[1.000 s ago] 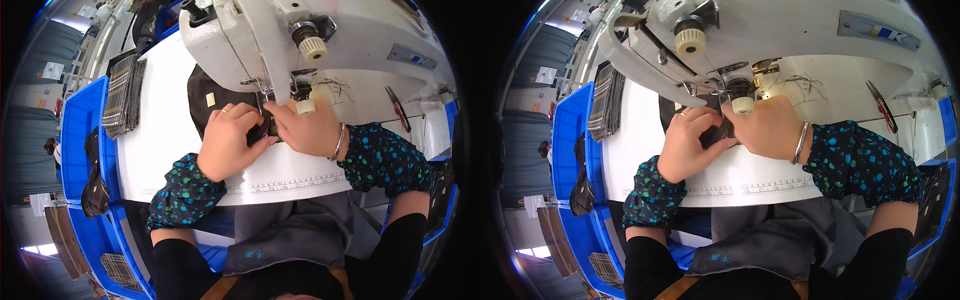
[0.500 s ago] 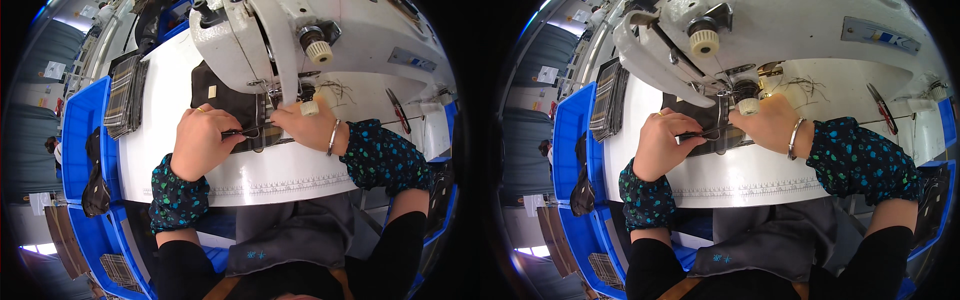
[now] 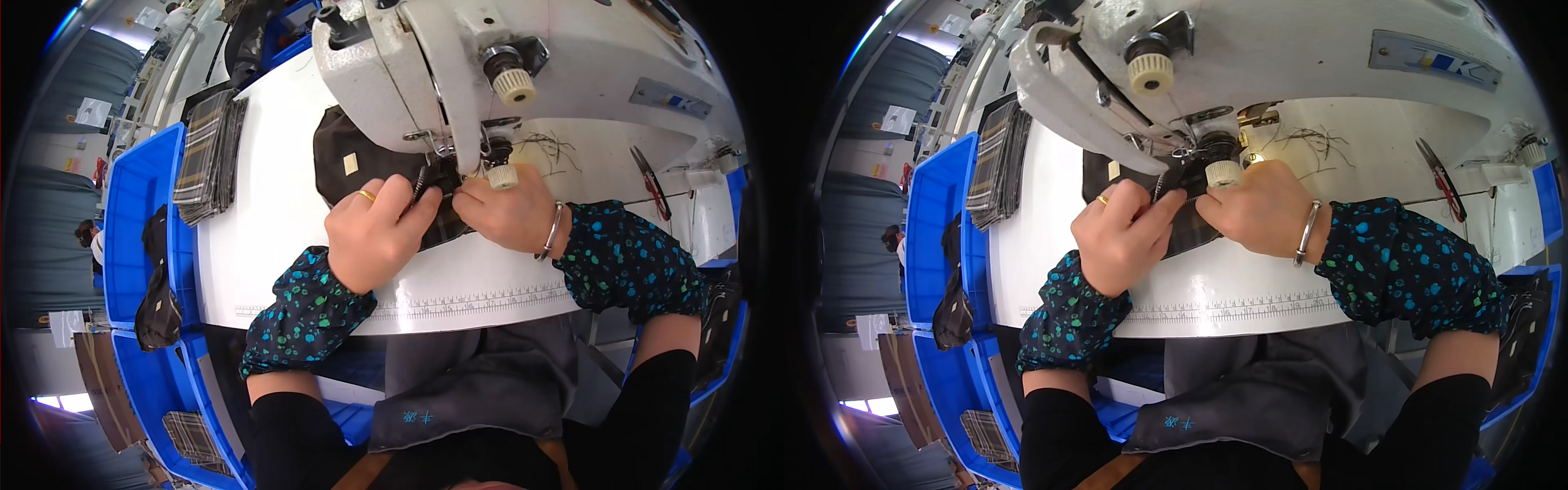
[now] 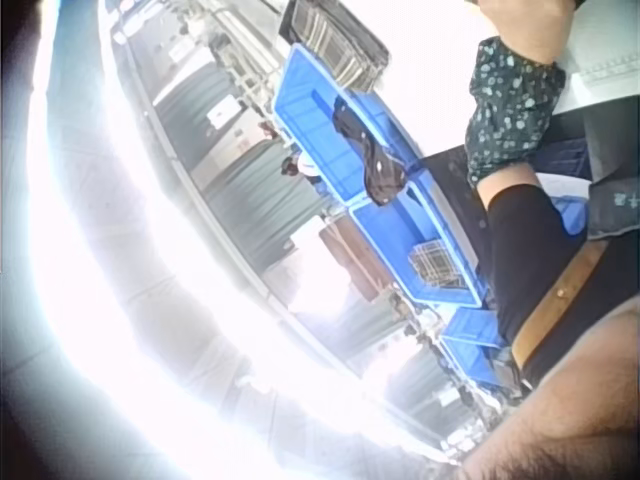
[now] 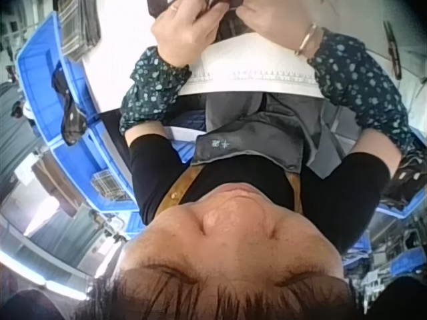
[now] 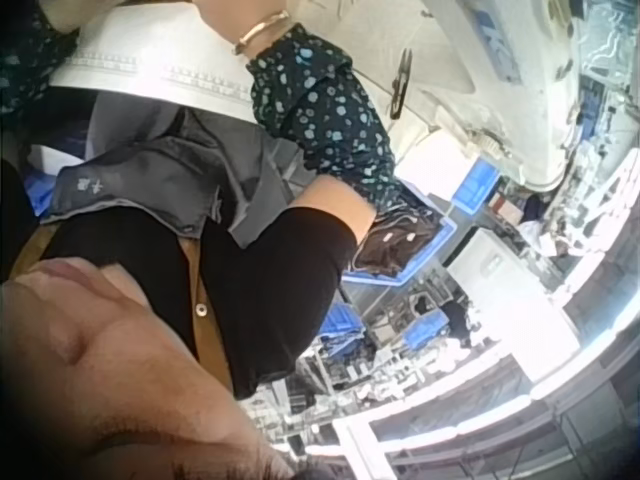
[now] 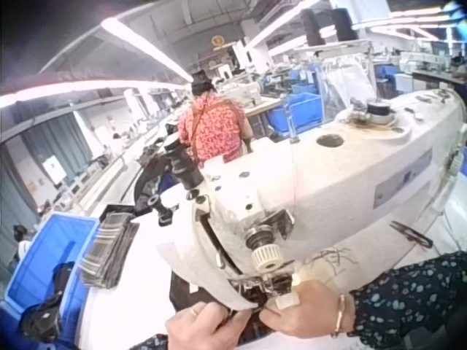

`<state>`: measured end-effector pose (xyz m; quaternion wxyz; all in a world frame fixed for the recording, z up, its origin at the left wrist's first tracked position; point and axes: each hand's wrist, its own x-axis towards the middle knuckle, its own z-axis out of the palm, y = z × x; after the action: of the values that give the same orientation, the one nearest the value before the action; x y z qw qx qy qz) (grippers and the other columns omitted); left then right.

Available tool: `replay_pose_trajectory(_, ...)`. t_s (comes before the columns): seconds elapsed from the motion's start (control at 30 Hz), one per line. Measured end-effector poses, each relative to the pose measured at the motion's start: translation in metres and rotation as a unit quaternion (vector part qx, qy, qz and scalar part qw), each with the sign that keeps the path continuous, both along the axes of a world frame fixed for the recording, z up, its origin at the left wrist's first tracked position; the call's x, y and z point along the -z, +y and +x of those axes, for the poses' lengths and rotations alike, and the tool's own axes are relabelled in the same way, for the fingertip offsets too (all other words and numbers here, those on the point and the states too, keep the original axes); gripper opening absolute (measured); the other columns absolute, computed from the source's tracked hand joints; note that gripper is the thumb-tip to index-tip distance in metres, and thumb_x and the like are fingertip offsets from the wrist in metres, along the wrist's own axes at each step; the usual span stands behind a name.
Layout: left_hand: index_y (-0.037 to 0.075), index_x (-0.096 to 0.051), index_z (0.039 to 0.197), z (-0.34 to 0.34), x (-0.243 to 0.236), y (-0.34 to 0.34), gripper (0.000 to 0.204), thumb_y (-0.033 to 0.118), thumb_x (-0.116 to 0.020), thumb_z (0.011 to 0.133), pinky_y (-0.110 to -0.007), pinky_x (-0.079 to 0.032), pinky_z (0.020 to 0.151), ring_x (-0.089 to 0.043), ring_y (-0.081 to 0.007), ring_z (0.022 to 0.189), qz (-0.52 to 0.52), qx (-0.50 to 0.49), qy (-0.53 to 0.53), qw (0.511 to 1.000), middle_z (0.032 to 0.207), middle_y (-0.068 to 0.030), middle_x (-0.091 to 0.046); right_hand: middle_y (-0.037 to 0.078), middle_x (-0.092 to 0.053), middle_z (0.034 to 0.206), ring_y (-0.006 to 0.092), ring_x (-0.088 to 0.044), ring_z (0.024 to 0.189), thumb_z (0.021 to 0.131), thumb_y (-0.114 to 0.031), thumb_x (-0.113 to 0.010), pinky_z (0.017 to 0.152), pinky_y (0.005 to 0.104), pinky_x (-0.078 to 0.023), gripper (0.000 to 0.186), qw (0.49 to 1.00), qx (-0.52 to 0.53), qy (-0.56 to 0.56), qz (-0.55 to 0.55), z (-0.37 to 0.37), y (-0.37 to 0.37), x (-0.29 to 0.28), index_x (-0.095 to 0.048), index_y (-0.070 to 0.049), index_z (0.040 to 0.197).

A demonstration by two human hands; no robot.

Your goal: The person operates an industrial sewing machine to stitch a zipper onto a black fabric pouch. They guide the fabric under the needle, sew along the zipper line, and then cut the thread. The process is repeated for multiple pouches, with the person retrieving new items from a blue bin and placing finished ones aside.

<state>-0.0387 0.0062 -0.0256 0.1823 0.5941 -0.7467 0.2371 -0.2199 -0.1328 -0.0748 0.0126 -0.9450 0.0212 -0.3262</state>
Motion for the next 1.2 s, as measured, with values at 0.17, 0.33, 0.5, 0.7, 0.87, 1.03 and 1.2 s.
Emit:
replay_pose_trajectory(0.17,0.012,-0.071,0.081,0.001,-0.001,-0.011,0.018,0.016,-0.072,0.063,-0.039,-0.048,0.089,-0.062,-0.0200,0.099,-0.028,0.112,-0.037,0.993,0.116,-0.0017,-0.068,0.002,-0.060,0.067,0.0225,-0.067,0.059,0.077,-0.014,-0.068,0.051,0.0377,-0.052,0.007,1.000,-0.007,0.015,0.007,-0.001,0.001,0.000,-0.062,-0.009,0.076)
replay_pose_trajectory(0.33,0.008,-0.069,0.081,0.005,-0.007,-0.015,0.024,0.023,-0.072,0.062,-0.050,-0.043,0.113,-0.063,-0.0244,0.103,0.098,0.170,-0.050,0.979,0.111,-0.0052,-0.067,0.004,-0.062,0.068,0.0224,-0.068,0.062,0.077,-0.014,-0.068,0.053,0.0376,-0.053,0.007,1.000,0.001,0.022,-0.010,-0.001,0.005,0.002,-0.064,-0.008,0.076)
replay_pose_trajectory(0.5,0.007,-0.063,0.083,0.003,-0.004,-0.009,0.022,0.021,-0.071,0.069,-0.051,-0.047,0.111,-0.063,-0.0285,0.088,0.231,0.059,0.007,0.971,0.083,-0.0074,-0.057,0.005,-0.063,0.069,0.0221,-0.069,0.062,0.077,-0.013,-0.068,0.055,0.0369,-0.053,0.006,0.998,0.005,0.064,0.005,-0.005,0.008,-0.001,-0.066,-0.008,0.077)
replay_pose_trajectory(0.7,0.008,-0.075,0.101,-0.003,-0.003,0.002,0.021,0.013,-0.072,0.081,-0.045,-0.048,0.100,-0.063,-0.0216,0.088,0.157,0.054,-0.005,0.986,0.100,-0.0030,-0.063,0.005,-0.063,0.070,0.0213,-0.069,0.063,0.079,-0.013,-0.068,0.055,0.0357,-0.053,0.006,0.998,0.013,0.053,0.013,-0.006,0.009,-0.002,-0.067,-0.007,0.077)
replay_pose_trajectory(0.87,0.009,-0.078,0.109,-0.011,-0.005,0.011,0.028,0.013,-0.069,0.082,-0.045,-0.046,0.100,-0.060,-0.0190,0.098,0.112,0.051,-0.022,0.992,0.109,-0.0007,-0.065,0.003,-0.070,0.089,0.0157,-0.061,0.059,0.086,-0.016,-0.071,0.050,0.0322,-0.044,0.012,0.994,0.029,0.094,-0.049,-0.017,0.032,-0.005,-0.074,-0.006,0.092)
replay_pose_trajectory(1.03,0.014,-0.079,0.105,-0.015,0.001,0.013,0.032,0.010,-0.074,0.073,-0.038,-0.046,0.092,-0.060,-0.0191,0.096,0.142,0.016,0.024,0.990,0.102,0.0045,-0.066,0.030,-0.075,0.109,0.0137,-0.064,0.053,0.077,-0.015,-0.067,0.047,0.0295,-0.049,0.029,0.993,-0.006,0.091,-0.069,-0.030,0.050,-0.007,-0.076,0.006,0.096)
replay_pose_trajectory(1.2,0.015,-0.078,0.103,-0.018,0.009,0.009,0.031,0.008,-0.075,0.073,-0.038,-0.044,0.088,-0.060,-0.0202,0.094,0.131,0.004,0.086,0.988,0.098,0.0046,-0.066,0.033,-0.073,0.111,0.0161,-0.065,0.050,0.078,-0.014,-0.067,0.043,0.0306,-0.048,0.033,0.997,-0.028,0.078,0.003,-0.026,0.052,-0.007,-0.074,0.008,0.101)
